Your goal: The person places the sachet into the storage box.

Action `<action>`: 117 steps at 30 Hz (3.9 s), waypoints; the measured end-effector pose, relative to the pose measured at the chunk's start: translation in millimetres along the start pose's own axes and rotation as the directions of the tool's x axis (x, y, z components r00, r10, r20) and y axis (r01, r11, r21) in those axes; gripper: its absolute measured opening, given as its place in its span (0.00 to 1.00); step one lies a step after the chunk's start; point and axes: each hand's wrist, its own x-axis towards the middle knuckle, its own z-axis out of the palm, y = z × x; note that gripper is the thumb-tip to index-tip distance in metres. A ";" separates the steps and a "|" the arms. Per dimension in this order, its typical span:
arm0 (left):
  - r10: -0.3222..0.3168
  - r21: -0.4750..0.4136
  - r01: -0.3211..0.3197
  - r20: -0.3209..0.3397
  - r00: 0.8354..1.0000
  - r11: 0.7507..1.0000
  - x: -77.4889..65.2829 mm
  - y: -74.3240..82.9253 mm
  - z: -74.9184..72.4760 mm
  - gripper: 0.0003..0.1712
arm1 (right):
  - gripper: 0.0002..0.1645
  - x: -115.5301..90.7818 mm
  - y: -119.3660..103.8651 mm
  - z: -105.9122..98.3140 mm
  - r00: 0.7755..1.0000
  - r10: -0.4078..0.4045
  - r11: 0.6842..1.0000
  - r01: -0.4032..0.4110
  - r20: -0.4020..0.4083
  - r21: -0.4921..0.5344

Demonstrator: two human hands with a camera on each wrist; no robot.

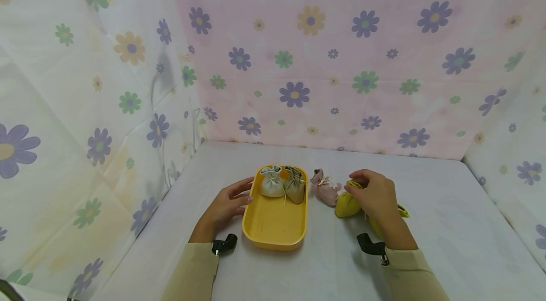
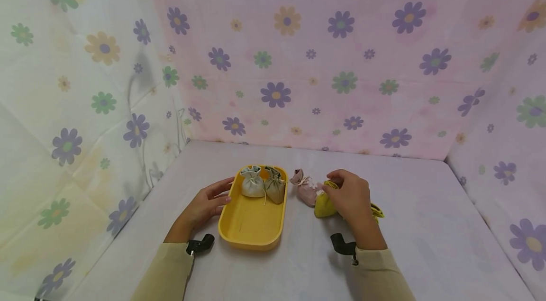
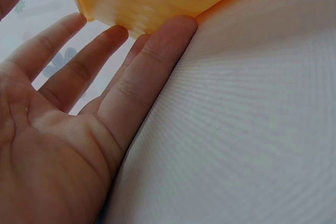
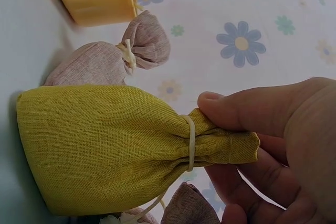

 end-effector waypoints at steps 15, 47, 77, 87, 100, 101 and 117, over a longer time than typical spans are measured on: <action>-0.004 0.011 0.004 -0.007 1.000 1.000 0.6 -0.7 -0.1 0.37 | 0.21 -1.9 -1.4 -4.9 0.998 -0.031 0.997 0.035 -0.049 0.069; 0.002 -0.004 -0.002 0.000 1.000 1.000 -2.8 -2.6 -1.5 0.36 | 0.20 -2.4 -29.2 -10.7 0.995 -0.086 0.987 0.093 -0.059 0.132; -0.002 -0.018 0.001 -0.004 1.000 1.000 2.3 -3.8 -1.9 0.37 | 0.17 1.3 -70.0 -1.6 0.968 -0.238 0.945 0.250 -0.082 0.209; -0.009 0.017 0.010 -0.008 1.000 1.000 1.8 -3.3 -1.5 0.36 | 0.16 2.0 -84.6 10.0 0.957 -0.280 0.924 0.290 -0.075 0.249; -0.014 0.009 0.014 -0.002 1.000 1.000 0.4 0.0 -0.1 0.37 | 0.16 4.7 -99.3 28.9 0.956 -0.292 0.927 0.286 -0.012 0.243; -0.014 0.009 0.014 -0.003 1.000 1.000 0.3 0.3 -0.1 0.37 | 0.16 5.1 -100.2 30.6 0.954 -0.300 0.923 0.294 -0.014 0.248; -0.023 0.007 0.023 -0.013 1.000 1.000 -1.2 2.2 0.9 0.37 | 0.15 6.9 -118.8 53.5 0.949 -0.311 0.900 0.278 0.047 0.336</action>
